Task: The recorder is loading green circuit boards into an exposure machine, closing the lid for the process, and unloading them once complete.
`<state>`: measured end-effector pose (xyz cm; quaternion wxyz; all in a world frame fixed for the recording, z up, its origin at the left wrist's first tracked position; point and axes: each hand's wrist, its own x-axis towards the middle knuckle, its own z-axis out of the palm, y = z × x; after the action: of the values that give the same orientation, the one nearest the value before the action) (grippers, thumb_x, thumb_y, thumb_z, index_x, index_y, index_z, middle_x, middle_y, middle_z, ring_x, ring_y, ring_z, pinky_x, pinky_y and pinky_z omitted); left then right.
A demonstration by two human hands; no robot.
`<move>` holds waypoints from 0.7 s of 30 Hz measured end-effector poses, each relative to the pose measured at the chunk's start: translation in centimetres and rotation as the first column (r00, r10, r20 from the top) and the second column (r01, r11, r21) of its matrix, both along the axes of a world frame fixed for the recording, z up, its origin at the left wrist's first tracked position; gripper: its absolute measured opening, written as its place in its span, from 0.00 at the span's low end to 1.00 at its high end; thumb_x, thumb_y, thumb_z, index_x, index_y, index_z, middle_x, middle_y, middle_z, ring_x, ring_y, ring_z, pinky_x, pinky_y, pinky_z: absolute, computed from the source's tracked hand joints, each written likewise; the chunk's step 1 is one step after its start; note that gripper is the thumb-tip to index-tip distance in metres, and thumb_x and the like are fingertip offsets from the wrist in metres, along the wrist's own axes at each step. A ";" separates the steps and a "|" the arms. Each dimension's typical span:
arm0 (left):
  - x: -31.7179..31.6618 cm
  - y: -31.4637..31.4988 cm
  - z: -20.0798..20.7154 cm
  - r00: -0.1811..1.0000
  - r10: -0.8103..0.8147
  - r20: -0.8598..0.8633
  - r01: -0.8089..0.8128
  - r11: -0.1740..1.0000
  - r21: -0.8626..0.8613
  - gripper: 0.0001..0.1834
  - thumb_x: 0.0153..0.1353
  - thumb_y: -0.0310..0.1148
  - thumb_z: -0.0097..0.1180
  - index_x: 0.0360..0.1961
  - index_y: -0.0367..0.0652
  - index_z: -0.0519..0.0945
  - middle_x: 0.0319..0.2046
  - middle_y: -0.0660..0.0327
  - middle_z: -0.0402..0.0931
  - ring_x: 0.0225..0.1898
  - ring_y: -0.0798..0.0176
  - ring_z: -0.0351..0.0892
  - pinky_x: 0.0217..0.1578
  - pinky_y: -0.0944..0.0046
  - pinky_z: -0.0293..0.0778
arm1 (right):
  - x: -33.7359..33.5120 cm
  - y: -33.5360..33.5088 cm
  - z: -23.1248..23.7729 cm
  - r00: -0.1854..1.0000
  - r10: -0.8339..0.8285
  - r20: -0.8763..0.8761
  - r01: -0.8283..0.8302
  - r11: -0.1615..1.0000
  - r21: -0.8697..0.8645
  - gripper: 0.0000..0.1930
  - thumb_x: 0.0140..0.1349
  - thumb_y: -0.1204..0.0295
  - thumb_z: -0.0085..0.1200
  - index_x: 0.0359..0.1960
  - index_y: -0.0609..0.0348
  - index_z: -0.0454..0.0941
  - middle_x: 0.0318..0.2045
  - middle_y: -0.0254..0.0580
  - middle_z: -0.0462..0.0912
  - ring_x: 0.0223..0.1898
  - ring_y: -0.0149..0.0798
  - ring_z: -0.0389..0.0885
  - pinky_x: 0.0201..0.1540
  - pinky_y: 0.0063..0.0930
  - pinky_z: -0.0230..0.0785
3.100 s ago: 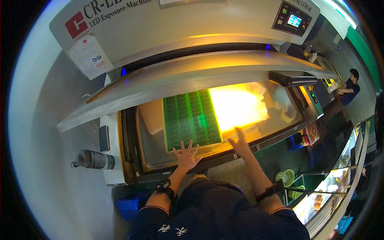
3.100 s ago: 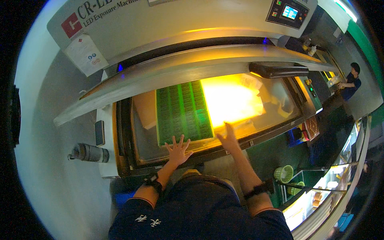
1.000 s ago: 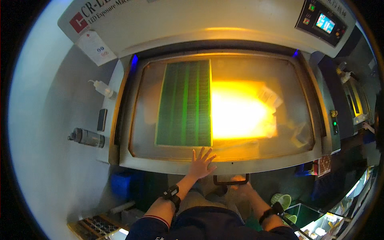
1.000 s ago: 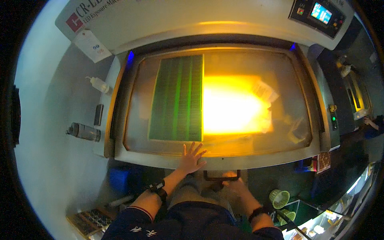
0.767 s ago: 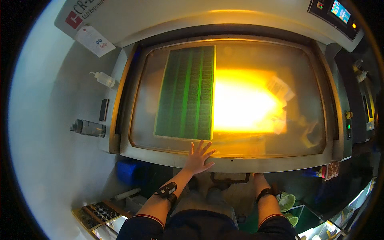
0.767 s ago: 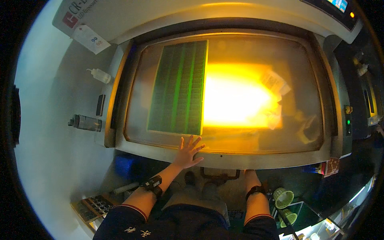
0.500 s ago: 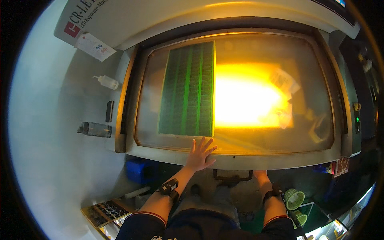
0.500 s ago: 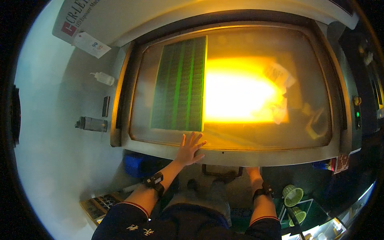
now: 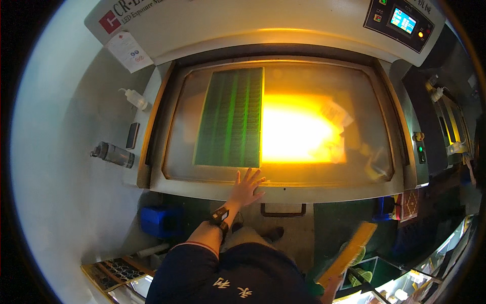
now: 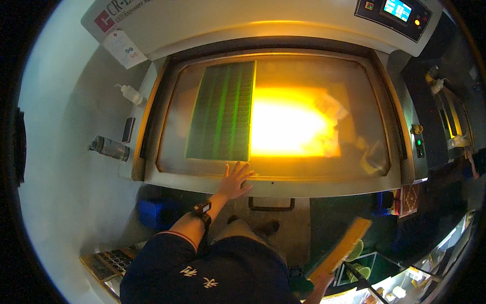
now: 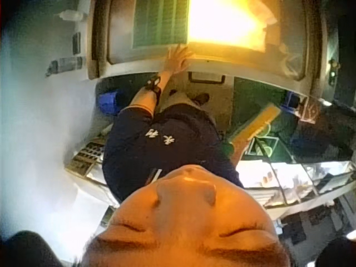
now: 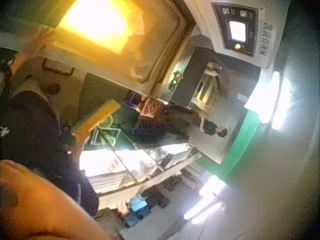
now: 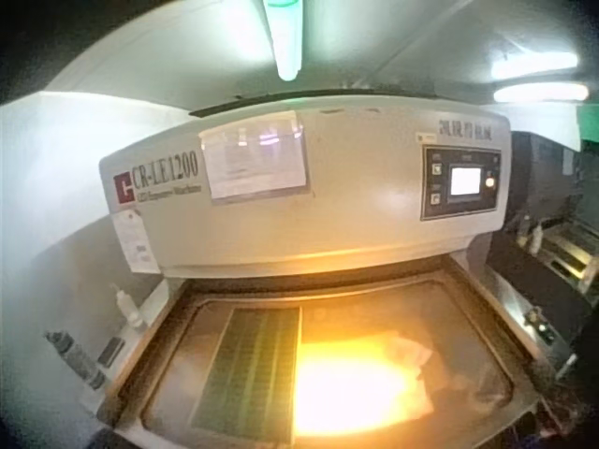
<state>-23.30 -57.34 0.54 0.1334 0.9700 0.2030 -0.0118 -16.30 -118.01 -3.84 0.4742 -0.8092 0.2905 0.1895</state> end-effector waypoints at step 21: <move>-14.2 12.2 5.1 0.902 0.063 -0.426 -0.058 0.998 0.024 0.43 0.52 0.31 0.62 0.70 0.53 0.59 0.66 0.57 0.63 0.65 0.40 0.61 0.61 0.28 0.54 | 6.9 51.7 6.5 -0.580 0.801 0.152 -0.582 -0.276 -0.765 0.22 0.63 0.64 0.49 0.60 0.43 0.72 0.64 0.38 0.71 0.63 0.46 0.70 0.64 0.57 0.58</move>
<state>-37.50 -45.16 5.60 0.0808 0.9378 0.2574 -0.2185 -9.44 -66.31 2.64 0.0709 -0.7249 -0.6799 0.0849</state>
